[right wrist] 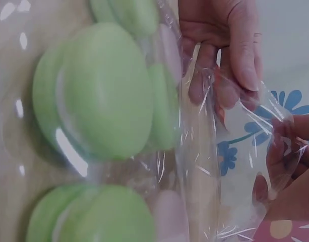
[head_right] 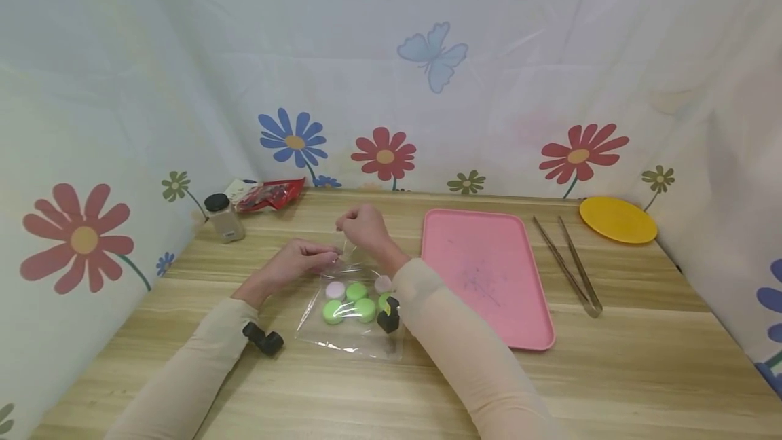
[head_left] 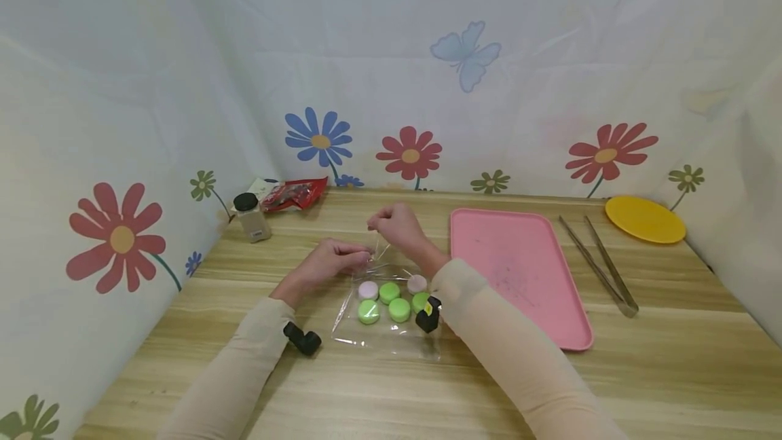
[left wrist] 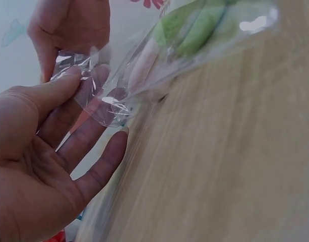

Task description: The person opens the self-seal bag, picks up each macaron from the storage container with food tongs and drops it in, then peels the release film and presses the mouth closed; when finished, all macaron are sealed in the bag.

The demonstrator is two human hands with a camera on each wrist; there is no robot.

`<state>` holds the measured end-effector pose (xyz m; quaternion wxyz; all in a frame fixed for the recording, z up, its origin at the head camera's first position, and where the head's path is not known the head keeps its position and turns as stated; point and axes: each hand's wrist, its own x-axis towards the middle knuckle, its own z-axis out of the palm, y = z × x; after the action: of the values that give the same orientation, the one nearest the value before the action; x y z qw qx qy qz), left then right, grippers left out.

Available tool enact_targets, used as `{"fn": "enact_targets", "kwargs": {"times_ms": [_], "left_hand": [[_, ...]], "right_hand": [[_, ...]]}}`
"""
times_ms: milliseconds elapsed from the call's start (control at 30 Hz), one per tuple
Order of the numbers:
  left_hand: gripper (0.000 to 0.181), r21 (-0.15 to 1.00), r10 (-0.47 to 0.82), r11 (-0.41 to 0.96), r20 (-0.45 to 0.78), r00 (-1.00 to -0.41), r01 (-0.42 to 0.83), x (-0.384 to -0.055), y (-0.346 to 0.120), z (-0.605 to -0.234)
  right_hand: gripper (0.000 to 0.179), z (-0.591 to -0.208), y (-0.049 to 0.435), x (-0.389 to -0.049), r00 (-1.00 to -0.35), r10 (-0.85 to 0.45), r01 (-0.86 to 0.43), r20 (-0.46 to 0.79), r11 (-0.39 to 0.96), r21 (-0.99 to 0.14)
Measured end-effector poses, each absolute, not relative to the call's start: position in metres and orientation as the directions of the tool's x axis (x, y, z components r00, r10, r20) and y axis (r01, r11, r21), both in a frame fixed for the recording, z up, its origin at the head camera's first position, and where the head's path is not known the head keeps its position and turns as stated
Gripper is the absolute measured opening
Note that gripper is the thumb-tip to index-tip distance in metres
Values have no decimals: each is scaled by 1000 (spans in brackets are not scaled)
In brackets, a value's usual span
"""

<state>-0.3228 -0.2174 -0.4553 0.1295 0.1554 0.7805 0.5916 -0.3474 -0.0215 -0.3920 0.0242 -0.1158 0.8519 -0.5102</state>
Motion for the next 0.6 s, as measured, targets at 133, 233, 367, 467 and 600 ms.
{"fn": "enact_targets", "kwargs": {"times_ms": [133, 233, 367, 467, 600], "left_hand": [[35, 956, 379, 278, -22, -925, 91, -321, -217, -454], [33, 954, 377, 286, -23, -926, 93, -321, -217, -454], [34, 957, 384, 277, -31, -923, 84, -322, -218, -456], [37, 959, 377, 275, -37, -926, 74, -323, -218, -457], [40, 959, 370, 275, -38, -928, 71, -325, -221, -457]], "right_hand": [[18, -390, -18, -350, -984, -175, -112, 39, 428, -897], [21, -390, -13, -353, -985, -171, -99, 30, 417, -903], [28, -386, -6, -355, -983, -184, -99, 22, 422, -901], [31, -382, 3, -359, -984, -173, -107, 37, 418, -902], [32, -375, 26, -370, -990, -135, -79, 35, 339, -937]]}}
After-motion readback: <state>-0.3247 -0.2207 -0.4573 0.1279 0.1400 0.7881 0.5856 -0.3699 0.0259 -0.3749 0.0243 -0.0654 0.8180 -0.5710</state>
